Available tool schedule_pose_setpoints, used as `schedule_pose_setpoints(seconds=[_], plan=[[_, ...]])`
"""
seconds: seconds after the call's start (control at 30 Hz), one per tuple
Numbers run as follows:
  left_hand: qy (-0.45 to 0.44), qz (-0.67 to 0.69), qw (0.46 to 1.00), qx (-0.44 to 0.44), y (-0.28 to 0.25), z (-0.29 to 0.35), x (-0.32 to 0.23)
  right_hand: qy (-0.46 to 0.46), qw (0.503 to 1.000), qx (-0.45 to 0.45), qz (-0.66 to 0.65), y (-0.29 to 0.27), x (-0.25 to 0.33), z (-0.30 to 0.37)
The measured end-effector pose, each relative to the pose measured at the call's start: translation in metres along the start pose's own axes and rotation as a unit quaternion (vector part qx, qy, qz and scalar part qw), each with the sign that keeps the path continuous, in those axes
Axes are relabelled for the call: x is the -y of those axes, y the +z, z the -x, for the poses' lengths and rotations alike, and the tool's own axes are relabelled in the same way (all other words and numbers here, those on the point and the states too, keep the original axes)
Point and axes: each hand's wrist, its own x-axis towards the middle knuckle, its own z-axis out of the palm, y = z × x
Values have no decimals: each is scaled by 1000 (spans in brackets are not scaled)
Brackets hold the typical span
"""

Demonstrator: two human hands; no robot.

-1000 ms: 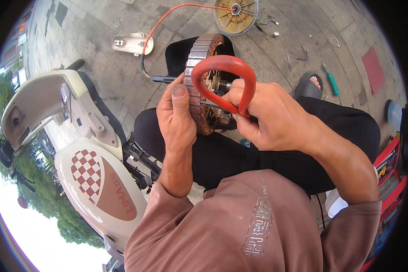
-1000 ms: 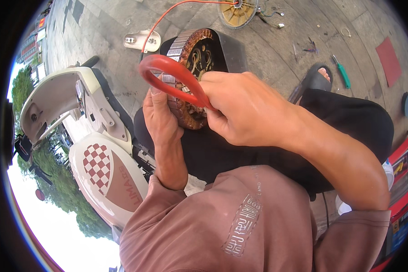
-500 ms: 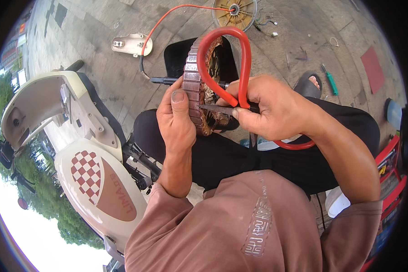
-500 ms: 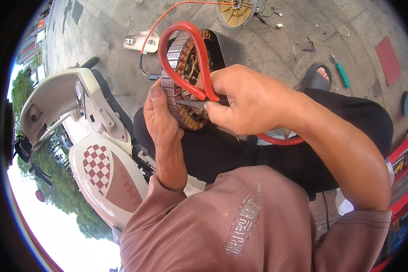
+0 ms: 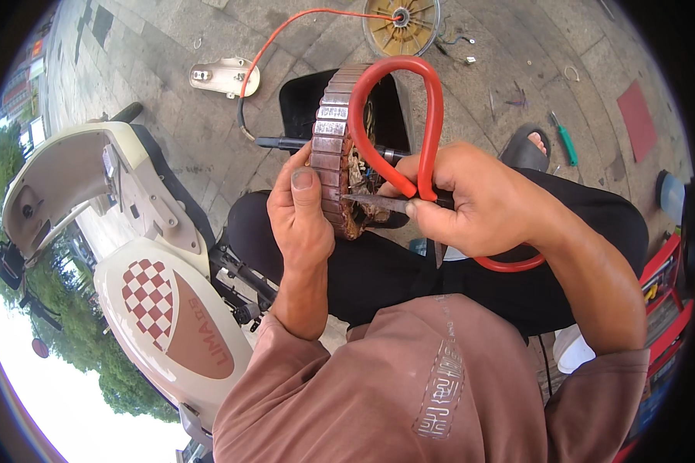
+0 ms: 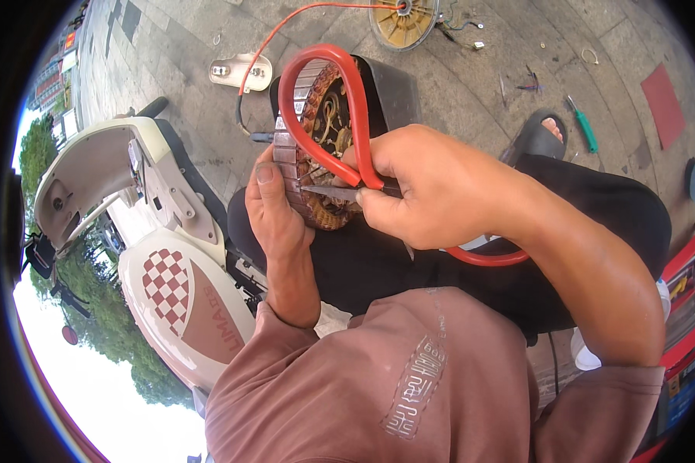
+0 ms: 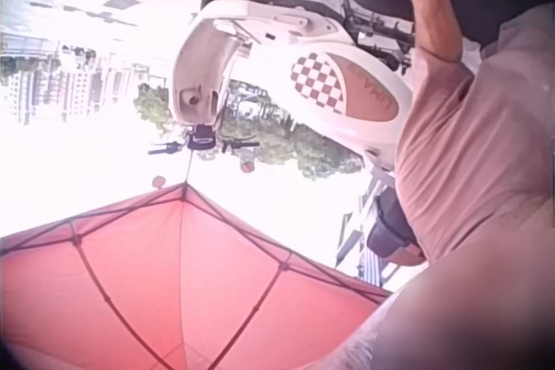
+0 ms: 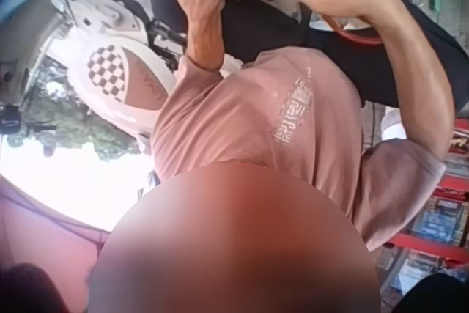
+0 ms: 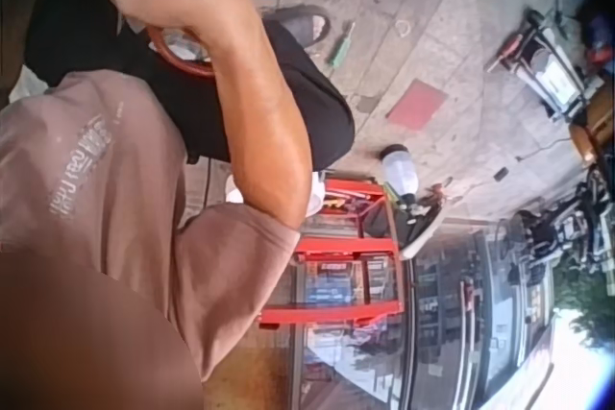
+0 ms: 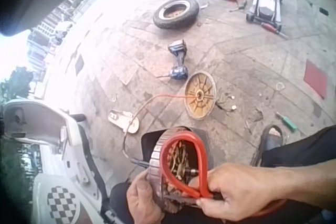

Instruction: The person uses red-handled pliers to pull and adjust copper windings on a motor stator held in their lap. They briefly stand to connect an air hose to a compressor, then return to the seated position to continue adjusting the stator windings.

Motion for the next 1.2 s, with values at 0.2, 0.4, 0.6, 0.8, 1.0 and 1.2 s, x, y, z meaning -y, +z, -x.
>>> schedule_pose_setpoints(seconds=[0.2, 0.4, 0.6, 0.8, 1.0, 1.2], plan=[[11, 5, 1000, -6, -3, 1, 5, 0, 999, -37, -10, -2, 4, 10], [13, -40, 999, -5, -7, 7, 4, -77, 996, -50, -2, 1, 5, 11], [-24, -68, 997, -2, -6, 9, -5, -42, 999, -33, 13, -2, 8, 7], [-16, -87, 996, -10, -3, 9, -8, -50, 998, -24, 39, 3, 7, 3], [-2, -75, 997, 1, -7, 8, -4, -62, 996, -35, 50, 8, 7, -1], [18, -48, 999, 10, -12, 9, 4, -67, 995, -53, 59, 11, 8, 0]])
